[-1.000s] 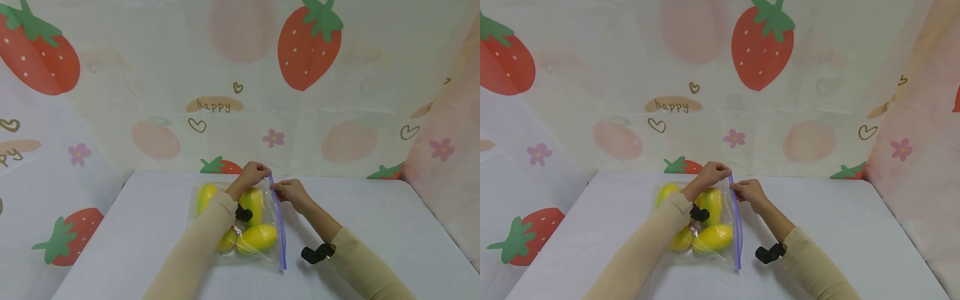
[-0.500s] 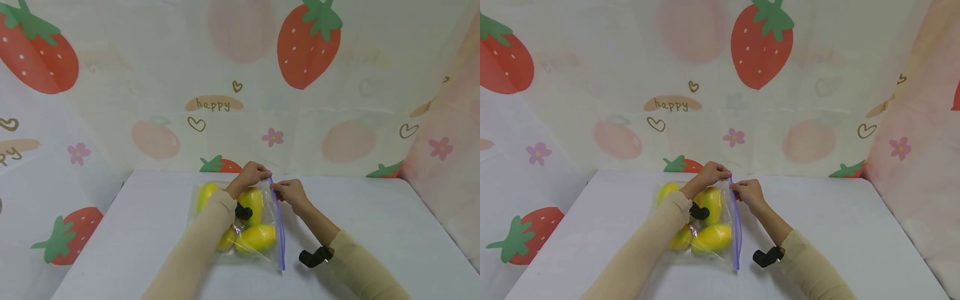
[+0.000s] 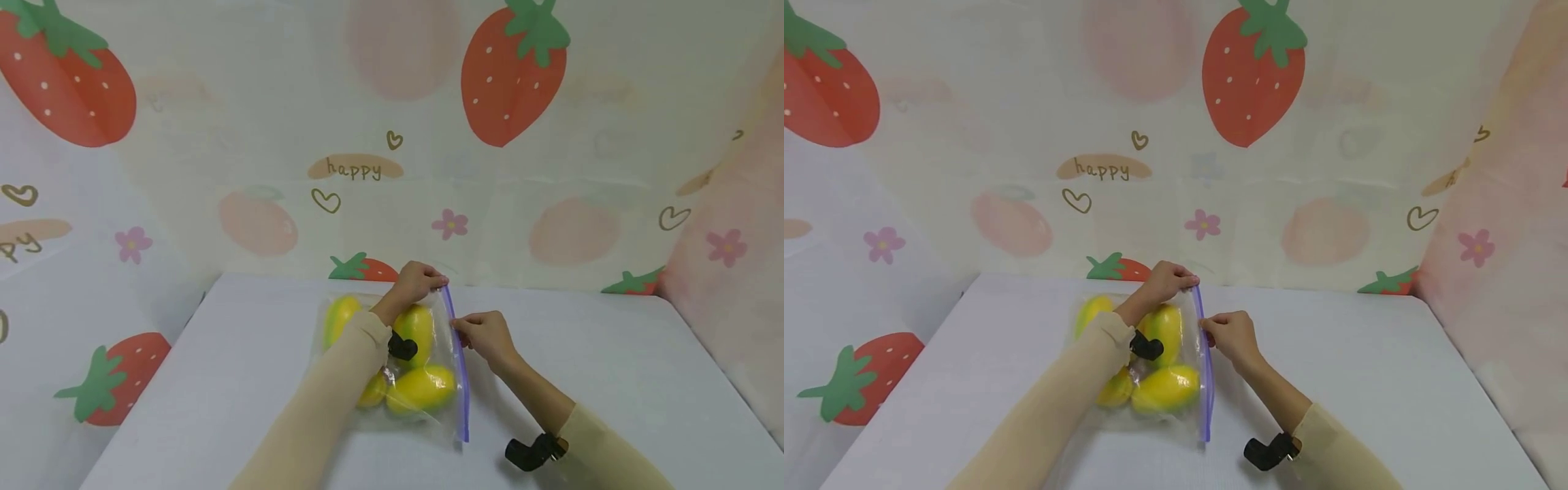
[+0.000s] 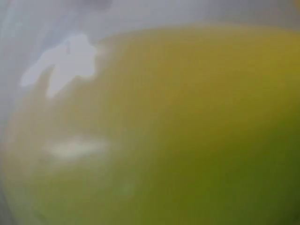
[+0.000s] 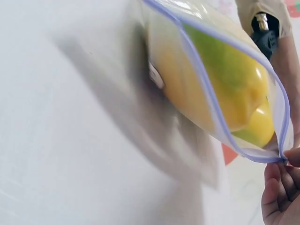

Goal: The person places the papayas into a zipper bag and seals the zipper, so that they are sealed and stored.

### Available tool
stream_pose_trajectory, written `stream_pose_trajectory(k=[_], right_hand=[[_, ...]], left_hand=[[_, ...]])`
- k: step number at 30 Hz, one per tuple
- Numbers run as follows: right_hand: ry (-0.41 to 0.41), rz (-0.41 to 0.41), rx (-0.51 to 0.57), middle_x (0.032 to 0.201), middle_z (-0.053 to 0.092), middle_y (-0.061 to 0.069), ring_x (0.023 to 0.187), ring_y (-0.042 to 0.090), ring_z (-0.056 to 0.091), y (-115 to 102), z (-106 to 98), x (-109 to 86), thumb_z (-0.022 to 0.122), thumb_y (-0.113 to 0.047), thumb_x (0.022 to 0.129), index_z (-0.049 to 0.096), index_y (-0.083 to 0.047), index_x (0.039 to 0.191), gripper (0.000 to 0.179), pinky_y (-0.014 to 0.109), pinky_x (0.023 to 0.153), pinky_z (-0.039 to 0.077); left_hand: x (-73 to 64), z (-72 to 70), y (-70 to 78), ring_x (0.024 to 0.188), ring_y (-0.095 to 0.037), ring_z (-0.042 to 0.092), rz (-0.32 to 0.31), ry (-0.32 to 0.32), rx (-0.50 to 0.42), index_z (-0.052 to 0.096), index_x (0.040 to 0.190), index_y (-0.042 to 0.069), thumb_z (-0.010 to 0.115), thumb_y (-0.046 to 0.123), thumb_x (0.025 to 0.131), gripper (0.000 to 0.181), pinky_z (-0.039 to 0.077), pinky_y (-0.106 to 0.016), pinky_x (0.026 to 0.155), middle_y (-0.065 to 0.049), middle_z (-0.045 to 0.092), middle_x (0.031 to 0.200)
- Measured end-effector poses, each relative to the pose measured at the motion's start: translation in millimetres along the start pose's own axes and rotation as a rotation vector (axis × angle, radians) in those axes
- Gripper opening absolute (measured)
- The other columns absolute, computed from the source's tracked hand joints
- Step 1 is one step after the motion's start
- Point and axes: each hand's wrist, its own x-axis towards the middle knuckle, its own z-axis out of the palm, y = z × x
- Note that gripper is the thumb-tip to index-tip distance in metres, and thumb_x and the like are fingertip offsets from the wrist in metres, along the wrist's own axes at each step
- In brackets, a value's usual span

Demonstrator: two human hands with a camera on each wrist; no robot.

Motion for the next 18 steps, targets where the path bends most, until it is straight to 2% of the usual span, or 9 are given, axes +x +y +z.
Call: stream_pose_trajectory(k=[2,6,12,18], right_hand=[[-0.009,0.002,-0.008,0.063,0.066,0.001,0.062,0.020,0.061,1,0,-8.0,0.067,-0.021,0.090,0.075,0.006,0.092,0.028,0.027,0.061,0.051],[-0.008,0.014,-0.032,0.063,0.065,0.001,0.061,0.018,0.060,4,-3,-27.0,0.068,-0.020,0.090,0.076,0.005,0.091,0.027,0.026,0.060,0.051],[-0.031,0.001,-0.029,0.065,0.066,0.004,0.059,0.016,0.057,11,0,-54.1,0.069,-0.017,0.089,0.076,0.005,0.090,0.023,0.025,0.056,0.050],[-0.021,0.082,-0.016,0.063,0.067,0.005,0.056,0.014,0.057,30,7,-86.7,0.069,-0.012,0.087,0.076,0.004,0.087,0.017,0.022,0.053,0.048]], left_hand=[[-1.6,-0.7,0.2,0.075,-0.014,0.052,0.004,0.013,0.003,0.076,0.096,0.004,0.065,0.026,0.093,0.025,0.041,-0.021,0.066,-0.009,0.070,0.090],[-4.2,-1.4,3.2,0.076,-0.013,0.053,0.017,-0.002,-0.011,0.075,0.098,0.003,0.066,0.027,0.093,0.026,0.042,-0.020,0.067,-0.010,0.071,0.091],[-4.8,-8.5,4.7,0.080,-0.015,0.054,-0.011,0.033,-0.024,0.075,0.100,0.006,0.066,0.028,0.093,0.025,0.046,-0.025,0.075,-0.009,0.070,0.095],[-5.3,-12.1,1.5,0.077,-0.014,0.053,-0.003,0.062,-0.038,0.075,0.099,0.004,0.066,0.027,0.093,0.025,0.046,-0.024,0.074,-0.007,0.070,0.090]])
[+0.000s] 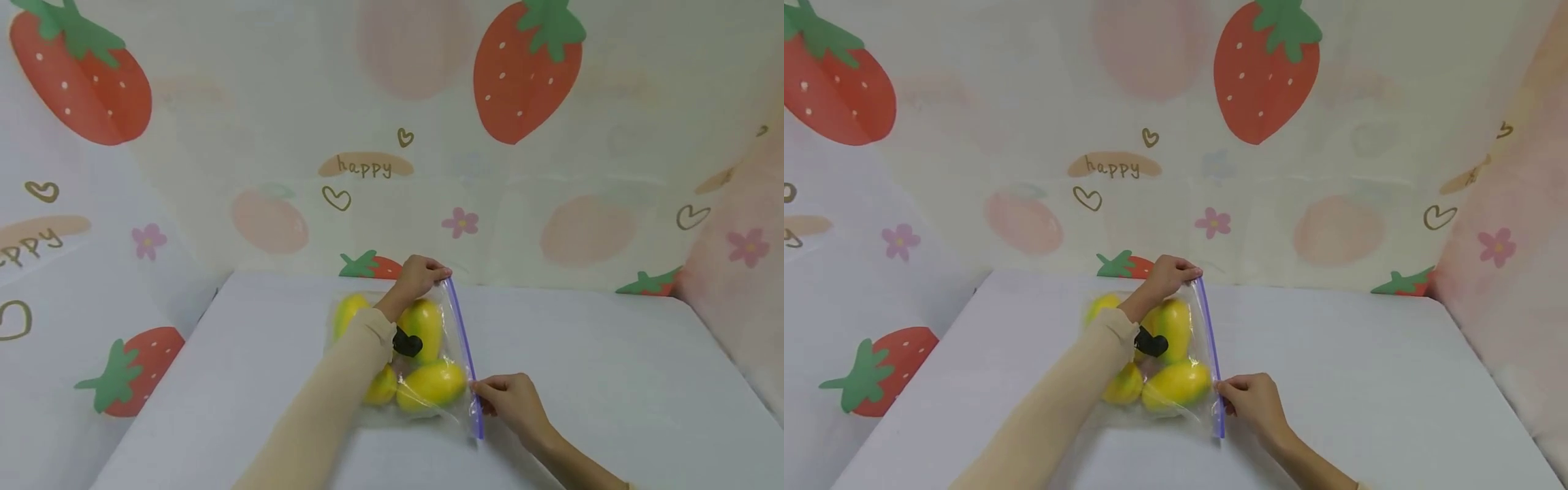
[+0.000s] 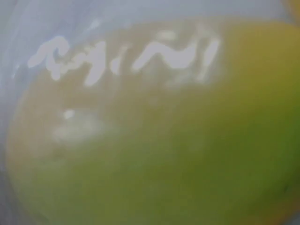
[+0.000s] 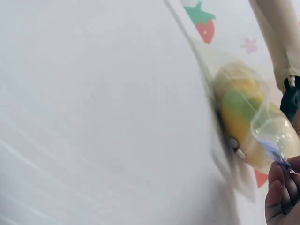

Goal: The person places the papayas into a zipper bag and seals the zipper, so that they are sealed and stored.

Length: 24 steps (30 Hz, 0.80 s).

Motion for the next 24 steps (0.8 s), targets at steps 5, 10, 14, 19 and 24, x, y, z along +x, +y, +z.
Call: stream_pose_trajectory(k=[5,10,14,19,24], right_hand=[[-0.011,0.063,-0.020,0.060,0.065,0.004,0.055,0.013,0.056,13,4,-22.9,0.070,-0.014,0.087,0.076,0.004,0.085,0.019,0.022,0.052,0.047],[-0.053,0.073,-0.046,0.061,0.066,0.003,0.057,0.013,0.056,16,1,-34.1,0.069,-0.016,0.087,0.076,0.004,0.086,0.020,0.023,0.053,0.048],[-0.090,0.060,-0.047,0.064,0.068,0.004,0.058,0.013,0.058,18,-4,-30.9,0.069,-0.017,0.088,0.075,0.005,0.088,0.023,0.024,0.054,0.049],[-0.130,0.099,-0.043,0.065,0.069,0.002,0.059,0.012,0.059,21,-8,-25.8,0.068,-0.018,0.088,0.074,0.006,0.090,0.024,0.025,0.056,0.050],[-0.203,0.071,0.004,0.066,0.069,0.001,0.057,0.010,0.059,24,-10,-25.0,0.066,-0.017,0.090,0.072,0.009,0.092,0.026,0.025,0.056,0.050]], left_hand=[[-0.5,-3.0,2.8,0.073,-0.012,0.052,0.048,0.006,0.032,0.075,0.097,0.004,0.065,0.026,0.094,0.025,0.043,-0.020,0.068,-0.009,0.071,0.087],[-0.3,-3.8,5.0,0.072,-0.013,0.052,0.054,0.035,0.047,0.076,0.098,0.003,0.065,0.026,0.093,0.026,0.042,-0.019,0.066,-0.010,0.072,0.088],[1.8,-1.6,5.0,0.073,-0.013,0.053,0.014,0.023,0.025,0.075,0.099,0.004,0.065,0.028,0.093,0.026,0.044,-0.020,0.068,-0.008,0.071,0.088],[3.6,1.9,3.6,0.076,-0.014,0.053,-0.026,-0.025,-0.048,0.074,0.100,0.005,0.066,0.027,0.093,0.025,0.045,-0.021,0.070,-0.004,0.066,0.086],[4.8,3.5,-1.0,0.075,-0.012,0.053,-0.013,-0.059,-0.065,0.074,0.101,0.003,0.066,0.024,0.094,0.024,0.045,-0.020,0.070,-0.005,0.068,0.088]])
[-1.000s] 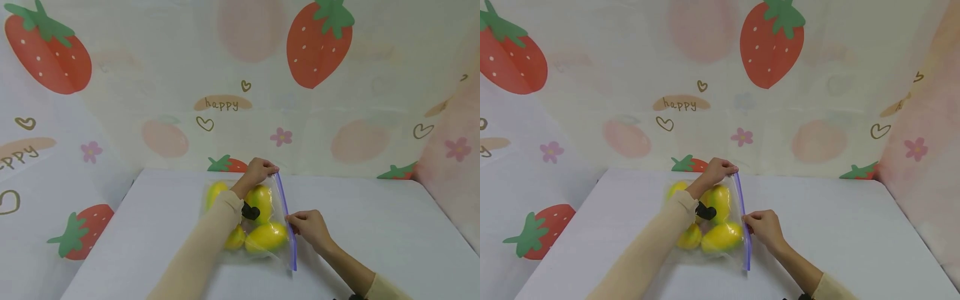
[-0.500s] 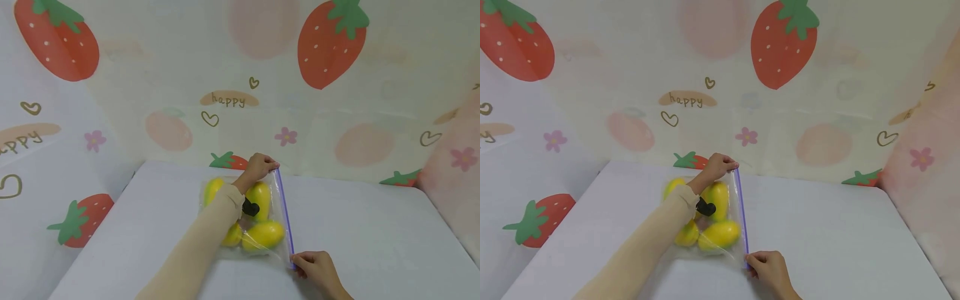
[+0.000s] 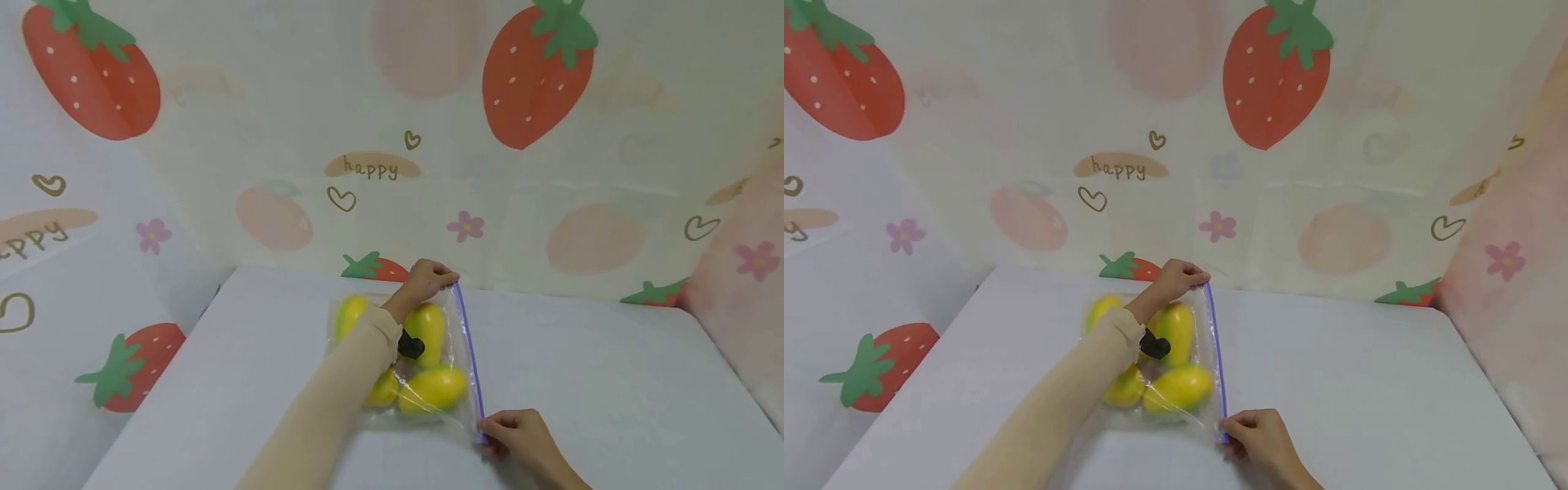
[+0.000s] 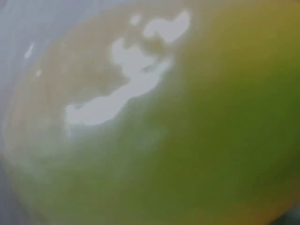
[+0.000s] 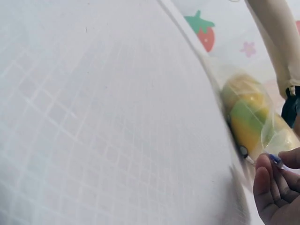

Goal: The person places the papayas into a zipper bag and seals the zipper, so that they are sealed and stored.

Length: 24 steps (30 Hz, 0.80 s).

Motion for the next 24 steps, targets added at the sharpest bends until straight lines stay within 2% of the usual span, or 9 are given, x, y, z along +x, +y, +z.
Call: stream_pose_trajectory(k=[6,13,18,24], right_hand=[[-0.048,0.018,0.019,0.067,0.070,0.002,0.057,0.010,0.059,-2.1,-3.4,-3.5,0.067,-0.017,0.089,0.071,0.009,0.095,0.027,0.025,0.057,0.051],[-0.054,0.051,0.045,0.068,0.069,0.002,0.057,0.010,0.058,-3.9,-4.3,-2.6,0.068,-0.015,0.089,0.072,0.008,0.096,0.024,0.026,0.058,0.052],[-0.096,0.034,0.069,0.069,0.070,0.002,0.057,0.010,0.059,-1.2,-6.4,-2.2,0.067,-0.014,0.089,0.070,0.010,0.097,0.025,0.026,0.058,0.053],[-0.150,0.013,0.106,0.071,0.071,0.003,0.057,0.009,0.060,1.9,-9.3,-2.2,0.066,-0.012,0.089,0.069,0.011,0.098,0.026,0.025,0.058,0.053]], left_hand=[[-0.1,2.2,-2.6,0.077,-0.012,0.054,0.001,-0.049,-0.002,0.072,0.103,0.001,0.065,0.020,0.094,0.022,0.046,-0.022,0.073,-0.011,0.070,0.097],[1.3,2.1,-4.6,0.078,-0.013,0.054,0.000,-0.041,-0.023,0.072,0.104,0.001,0.066,0.021,0.093,0.023,0.046,-0.023,0.076,-0.008,0.069,0.092],[-0.3,4.0,-6.1,0.079,-0.013,0.055,-0.012,-0.050,-0.038,0.072,0.105,0.001,0.065,0.020,0.094,0.023,0.048,-0.025,0.079,-0.010,0.070,0.095],[-2.2,7.1,-5.1,0.078,-0.014,0.054,-0.012,-0.049,-0.041,0.072,0.104,0.001,0.065,0.019,0.093,0.022,0.047,-0.025,0.079,-0.007,0.068,0.090]])
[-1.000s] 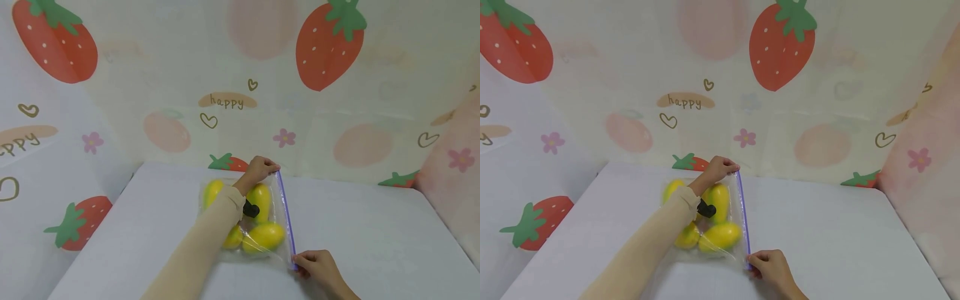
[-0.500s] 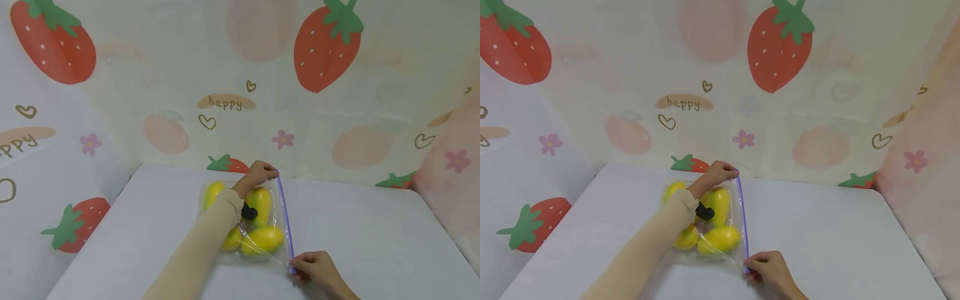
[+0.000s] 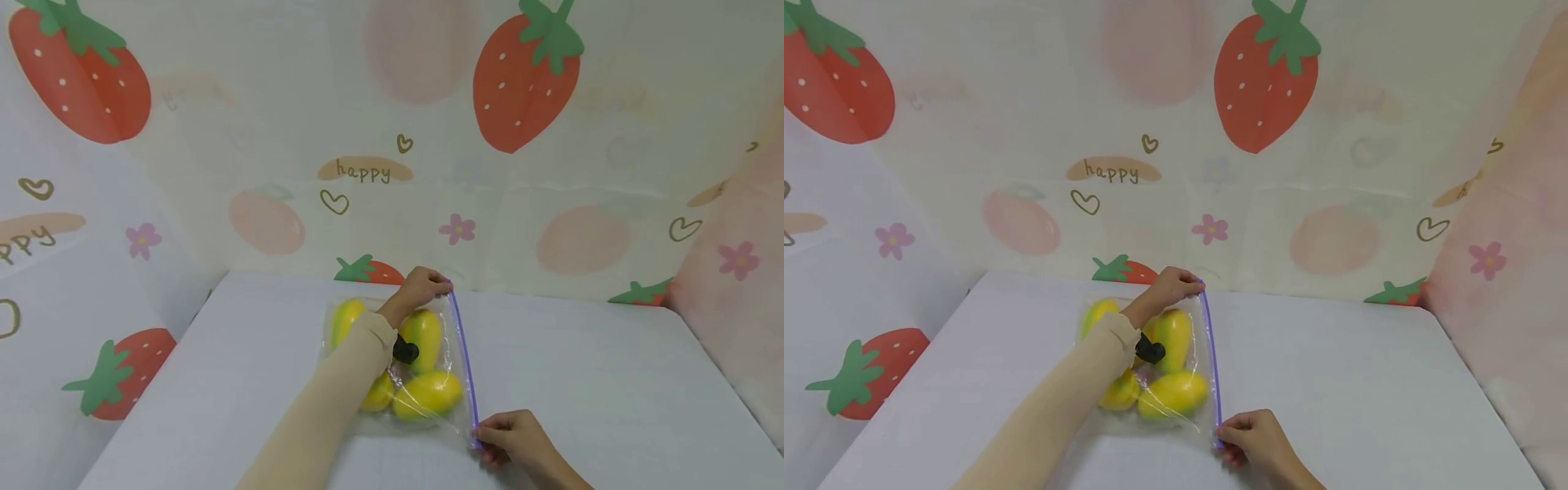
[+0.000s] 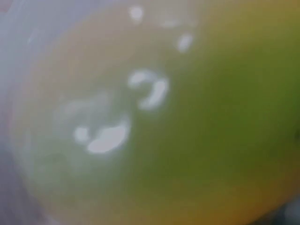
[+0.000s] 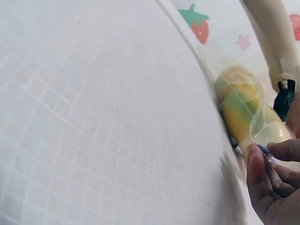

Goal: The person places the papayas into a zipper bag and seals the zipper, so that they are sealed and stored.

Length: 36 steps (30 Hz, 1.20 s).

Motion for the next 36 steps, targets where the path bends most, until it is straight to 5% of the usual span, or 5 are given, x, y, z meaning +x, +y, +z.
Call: stream_pose_trajectory(k=[23,30,36], right_hand=[[-0.057,-0.003,-0.013,0.065,0.066,-0.001,0.056,0.009,0.060,3,-4,1.8,0.068,-0.015,0.089,0.070,0.008,0.095,0.024,0.025,0.057,0.053],[-0.016,-0.042,-0.109,0.067,0.067,0.000,0.058,0.011,0.059,1,-9,8.9,0.067,-0.021,0.090,0.072,0.005,0.096,0.027,0.026,0.057,0.052],[0.023,-0.082,-0.149,0.070,0.068,0.000,0.061,0.012,0.058,-2,-15,14.3,0.068,-0.021,0.088,0.072,0.004,0.097,0.026,0.025,0.056,0.050]], left_hand=[[-2.3,9.4,1.0,0.084,-0.017,0.059,0.056,-0.060,0.060,0.070,0.108,-0.001,0.062,0.018,0.095,0.025,0.050,-0.025,0.076,-0.015,0.070,0.102],[-9.1,13.7,7.0,0.102,-0.026,0.062,0.005,0.049,0.126,0.069,0.112,0.001,0.063,0.019,0.094,0.026,0.051,-0.037,0.093,-0.013,0.070,0.113],[-21.7,25.6,15.0,0.116,-0.027,0.061,-0.054,0.103,0.244,0.062,0.127,0.004,0.059,0.020,0.096,0.035,0.050,-0.036,0.100,-0.012,0.065,0.127]])
